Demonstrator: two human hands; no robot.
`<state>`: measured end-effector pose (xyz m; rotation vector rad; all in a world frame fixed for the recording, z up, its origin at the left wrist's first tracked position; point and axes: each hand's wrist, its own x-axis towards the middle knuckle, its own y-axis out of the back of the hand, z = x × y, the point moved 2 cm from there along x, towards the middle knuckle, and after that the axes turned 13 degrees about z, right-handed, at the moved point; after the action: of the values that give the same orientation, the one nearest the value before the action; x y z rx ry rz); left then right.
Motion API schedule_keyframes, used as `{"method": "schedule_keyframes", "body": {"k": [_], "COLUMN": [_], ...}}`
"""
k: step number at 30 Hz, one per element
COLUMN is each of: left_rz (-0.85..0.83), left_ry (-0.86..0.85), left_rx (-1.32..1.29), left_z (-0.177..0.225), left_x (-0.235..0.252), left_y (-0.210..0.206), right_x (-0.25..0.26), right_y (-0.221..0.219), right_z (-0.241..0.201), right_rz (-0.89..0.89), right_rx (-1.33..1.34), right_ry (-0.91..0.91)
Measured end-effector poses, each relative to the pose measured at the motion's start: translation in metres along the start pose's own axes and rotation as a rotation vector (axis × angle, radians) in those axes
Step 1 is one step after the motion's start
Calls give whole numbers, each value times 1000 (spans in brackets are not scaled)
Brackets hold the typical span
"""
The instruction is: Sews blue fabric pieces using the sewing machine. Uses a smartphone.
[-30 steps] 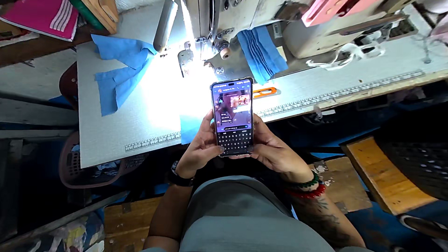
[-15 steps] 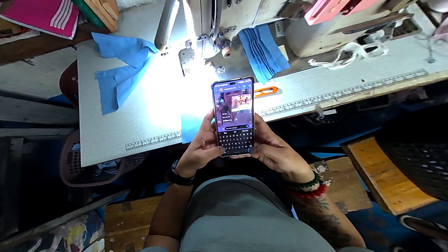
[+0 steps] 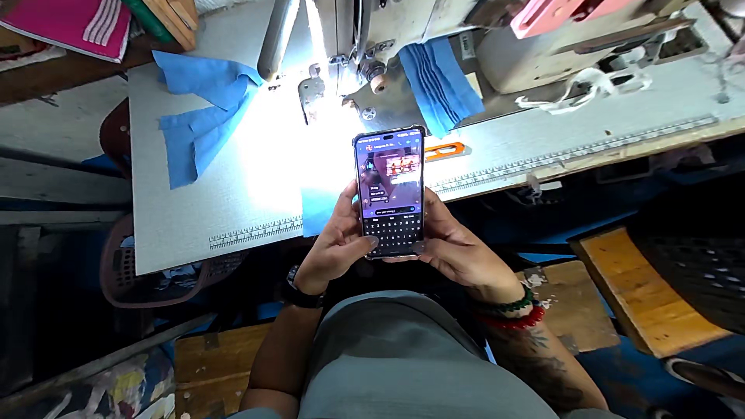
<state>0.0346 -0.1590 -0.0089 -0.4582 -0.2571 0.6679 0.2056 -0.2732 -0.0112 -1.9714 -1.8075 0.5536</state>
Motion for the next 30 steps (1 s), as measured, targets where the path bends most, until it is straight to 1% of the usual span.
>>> {"method": "schedule_keyframes", "body": {"k": [3, 8, 13, 18, 27, 30], "left_rz": [32, -33, -26, -39, -61, -60], "left_ry": [-5, 29, 26, 3, 21, 15], "left_rx": [35, -2, 39, 12, -11, -17], "left_z": [0, 2, 5, 1, 0, 1], "left_x": [1, -2, -2, -2, 0, -1], "left_y": [-1, 0, -1, 1, 2, 2], "right_x": [0, 0, -1, -1, -2, -2], "right_y": [0, 0, 0, 2, 3, 2], "right_z": [0, 1, 1, 2, 2, 1], "right_rz": [6, 36, 24, 8, 3, -1], "right_rx": [8, 36, 26, -1, -53, -34], "right_ry": [5, -31, -8, 19, 32, 26]}}
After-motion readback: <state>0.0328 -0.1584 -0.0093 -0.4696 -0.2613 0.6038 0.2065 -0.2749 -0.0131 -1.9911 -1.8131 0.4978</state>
